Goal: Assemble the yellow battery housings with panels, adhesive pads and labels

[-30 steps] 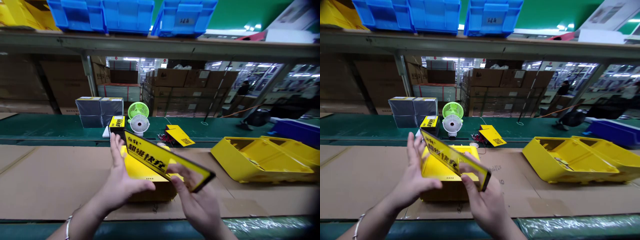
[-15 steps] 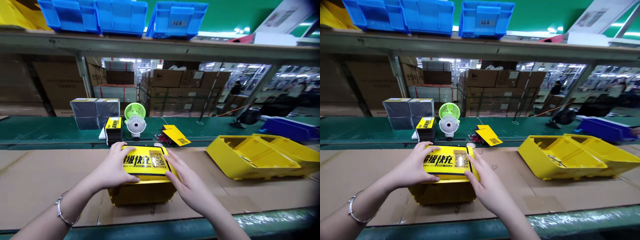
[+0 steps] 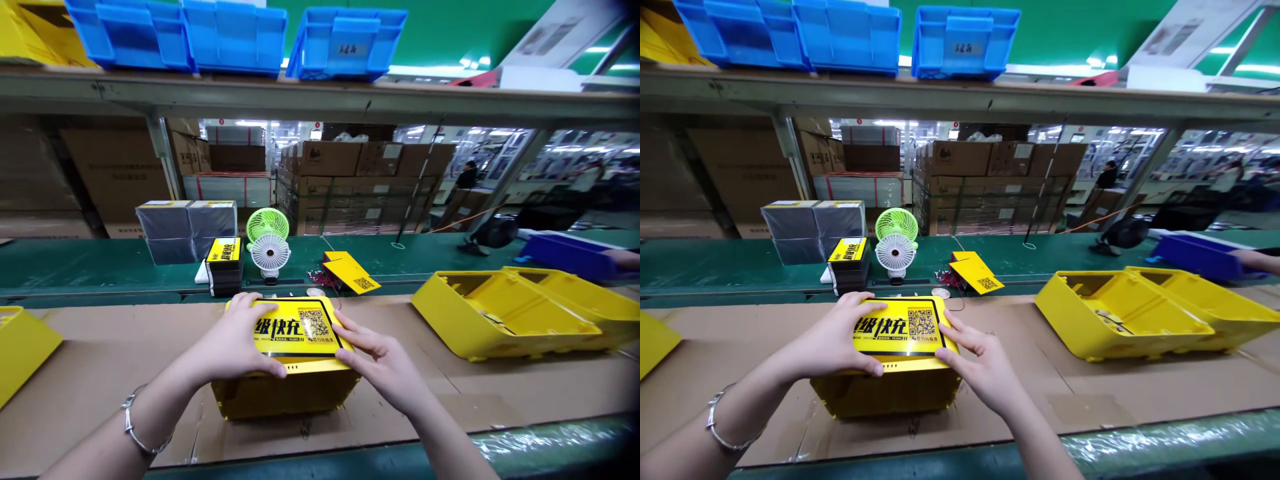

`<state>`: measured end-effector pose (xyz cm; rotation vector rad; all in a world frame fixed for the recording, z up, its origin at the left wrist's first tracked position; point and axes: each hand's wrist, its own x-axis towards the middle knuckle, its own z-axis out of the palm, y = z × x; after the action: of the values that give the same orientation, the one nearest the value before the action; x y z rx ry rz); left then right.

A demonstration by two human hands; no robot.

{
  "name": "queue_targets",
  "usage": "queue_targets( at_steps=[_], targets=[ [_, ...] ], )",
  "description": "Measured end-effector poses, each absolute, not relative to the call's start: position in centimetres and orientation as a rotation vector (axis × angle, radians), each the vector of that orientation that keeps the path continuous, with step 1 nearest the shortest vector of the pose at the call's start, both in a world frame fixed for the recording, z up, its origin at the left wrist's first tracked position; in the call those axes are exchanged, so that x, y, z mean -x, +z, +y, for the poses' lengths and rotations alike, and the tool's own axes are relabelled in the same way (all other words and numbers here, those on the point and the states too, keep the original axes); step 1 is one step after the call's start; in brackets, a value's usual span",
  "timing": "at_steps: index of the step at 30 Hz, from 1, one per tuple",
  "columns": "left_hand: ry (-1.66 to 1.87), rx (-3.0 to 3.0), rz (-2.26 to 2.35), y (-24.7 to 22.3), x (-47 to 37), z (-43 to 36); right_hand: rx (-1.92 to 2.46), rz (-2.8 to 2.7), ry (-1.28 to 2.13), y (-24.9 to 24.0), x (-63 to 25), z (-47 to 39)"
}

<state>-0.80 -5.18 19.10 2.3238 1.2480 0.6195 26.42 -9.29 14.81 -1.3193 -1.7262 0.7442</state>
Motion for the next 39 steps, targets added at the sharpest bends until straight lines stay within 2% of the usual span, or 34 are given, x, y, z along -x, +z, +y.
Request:
queue_targets(
  at_steps=[9,15,17,21,25,30,35,39],
  targets=[
    [0.571,-2.245,1.153,17.4,4.2,-5.8,1.337,-2.009,0.715,17.2,-27.7,-8.4],
    [0.421,-2.265,1.303,17.2,6.0,-6.2,1.155,-2.068,0.960,16.4,-28.6,-3.8],
    [0.365,-2.335,1.392,17.3,5.1,-6.3,1.255,-2.039,0.857,16.0,-28.0,-1.8],
    [0.332,-2.482,1.501,17.6,1.9,-6.3,1.541,-2.019,0.353,16.1,-24.7,0.0],
    [0.294,-2.595,1.370,18.0,-1.4,-5.9,1.442,-2.254,0.151,17.0,-20.6,-2.4],
    [0.287,-2.618,1.209,18.1,-0.6,-5.4,1.225,-2.623,0.235,17.8,-20.3,-5.6],
    [0.307,-2.539,1.274,17.7,3.9,-5.4,1.443,-2.551,0.264,17.8,-24.2,-5.7],
    [0.381,-2.528,1.359,17.1,3.7,-5.7,1.667,-2.426,0.213,17.5,-22.9,-6.0]
  ],
)
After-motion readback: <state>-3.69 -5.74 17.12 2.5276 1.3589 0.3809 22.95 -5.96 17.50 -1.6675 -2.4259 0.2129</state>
